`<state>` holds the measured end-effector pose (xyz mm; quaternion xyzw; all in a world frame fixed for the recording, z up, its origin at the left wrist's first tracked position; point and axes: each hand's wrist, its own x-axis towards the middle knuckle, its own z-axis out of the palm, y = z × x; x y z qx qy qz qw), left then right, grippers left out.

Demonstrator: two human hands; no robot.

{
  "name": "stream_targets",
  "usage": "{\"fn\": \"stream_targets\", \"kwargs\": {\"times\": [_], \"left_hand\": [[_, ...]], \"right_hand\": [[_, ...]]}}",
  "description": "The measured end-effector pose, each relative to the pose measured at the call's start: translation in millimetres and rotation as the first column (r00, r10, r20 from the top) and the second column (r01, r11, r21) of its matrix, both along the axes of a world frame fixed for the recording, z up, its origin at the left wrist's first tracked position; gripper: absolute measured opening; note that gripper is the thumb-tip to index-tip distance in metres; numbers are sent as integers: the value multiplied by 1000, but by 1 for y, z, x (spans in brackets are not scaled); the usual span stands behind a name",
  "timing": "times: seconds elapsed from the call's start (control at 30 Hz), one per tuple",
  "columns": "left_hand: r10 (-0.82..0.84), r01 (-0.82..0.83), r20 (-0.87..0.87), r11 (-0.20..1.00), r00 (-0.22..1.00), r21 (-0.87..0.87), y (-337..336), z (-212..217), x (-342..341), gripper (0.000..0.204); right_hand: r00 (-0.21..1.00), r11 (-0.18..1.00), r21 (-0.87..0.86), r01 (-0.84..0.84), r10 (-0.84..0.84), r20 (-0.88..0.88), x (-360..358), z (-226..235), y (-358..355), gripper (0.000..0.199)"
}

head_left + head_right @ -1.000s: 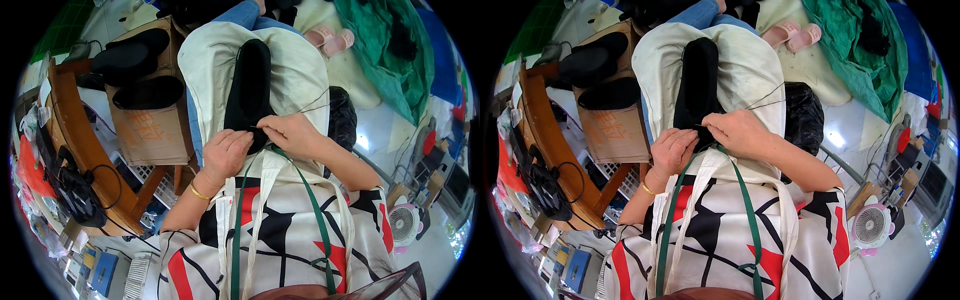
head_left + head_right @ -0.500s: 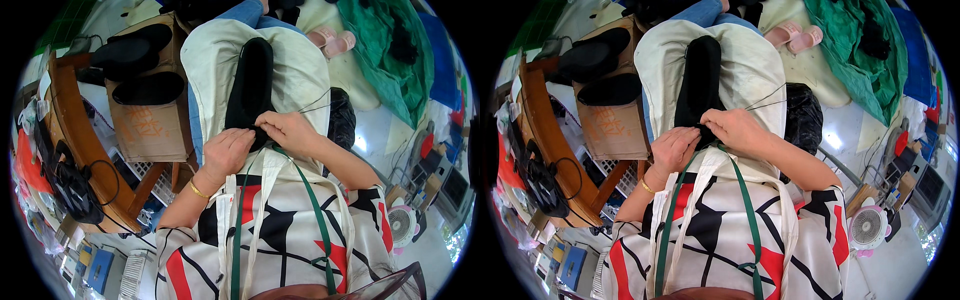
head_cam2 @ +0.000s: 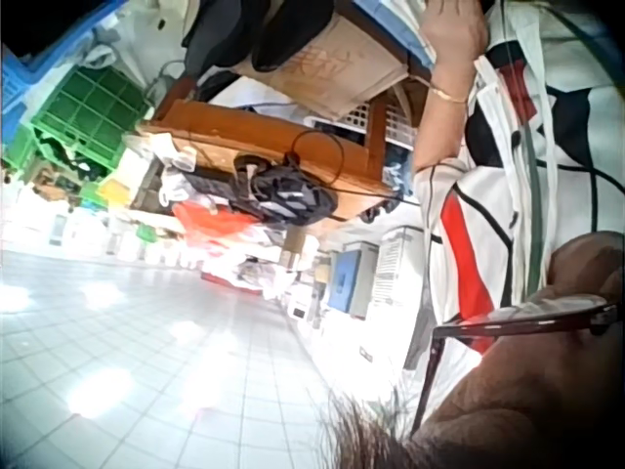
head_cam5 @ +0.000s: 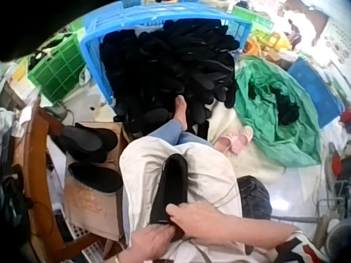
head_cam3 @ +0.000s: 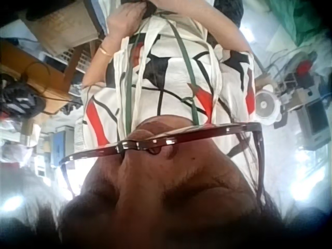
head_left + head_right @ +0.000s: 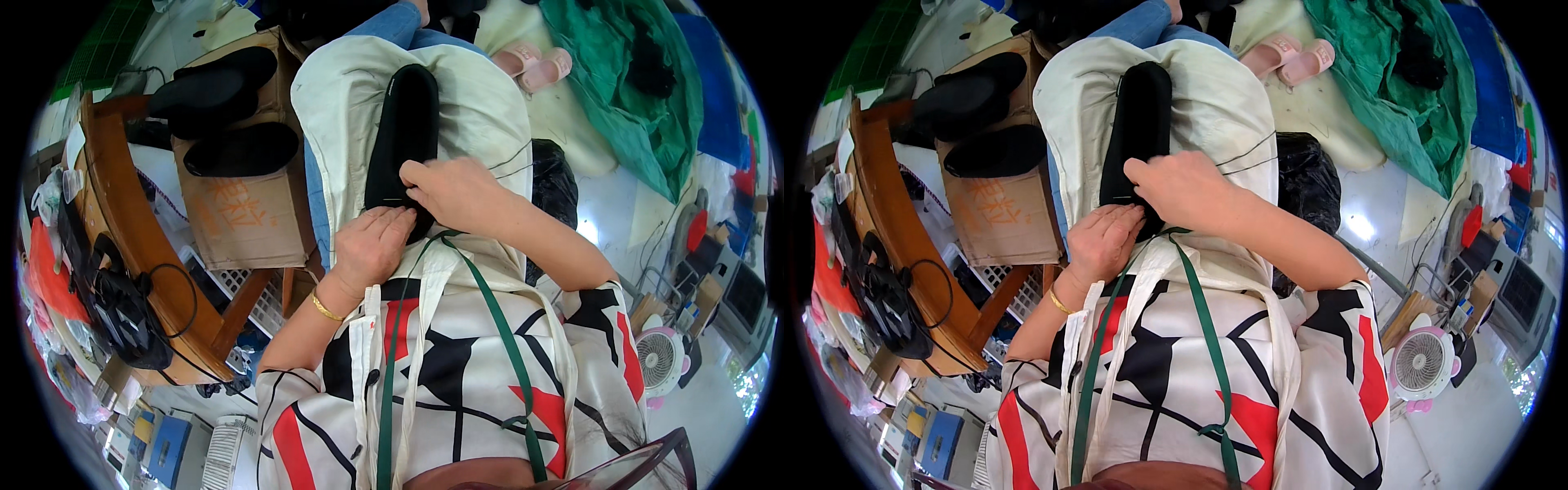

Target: The person sits on the floor and sews a black shoe sole using a needle and thread. They repeatedly pull the thread through the sole to attach it, handling the shoe and thread with both hands.

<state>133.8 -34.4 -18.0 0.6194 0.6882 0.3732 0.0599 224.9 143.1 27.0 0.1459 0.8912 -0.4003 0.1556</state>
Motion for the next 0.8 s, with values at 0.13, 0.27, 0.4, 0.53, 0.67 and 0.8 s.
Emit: {"fn": "stream_targets", "kwargs": {"times": [0.13, 0.27, 0.4, 0.53, 0.67, 0.8], "left_hand": [[-14, 14, -71, 1000, 997, -3, -1, 3, 0, 24], [-28, 32, -145, 999, 989, 28, -1, 3, -1, 24], [-2, 1, -85, 1000, 996, -15, 1, 9, 1, 25], [7, -5, 35, 998, 999, -57, 5, 13, -3, 23], [32, -10, 134, 987, 990, -159, 9, 21, -8, 20], [54, -21, 160, 979, 986, -205, 9, 24, -7, 17]], "right_hand": [[990, 995, 80, -66, 76, -123, -7, 0, -1, 9], [995, 994, -35, -103, 102, -16, -13, -15, 1, 9], [944, 979, -180, 100, -150, -293, -17, -32, -6, 8], [766, 519, -730, 445, -642, 11, -25, -33, 6, 14], [726, 214, -859, 465, -648, 232, 2, -4, 33, 17], [564, 553, -744, 376, -773, -289, 49, 28, 146, 13]]}}
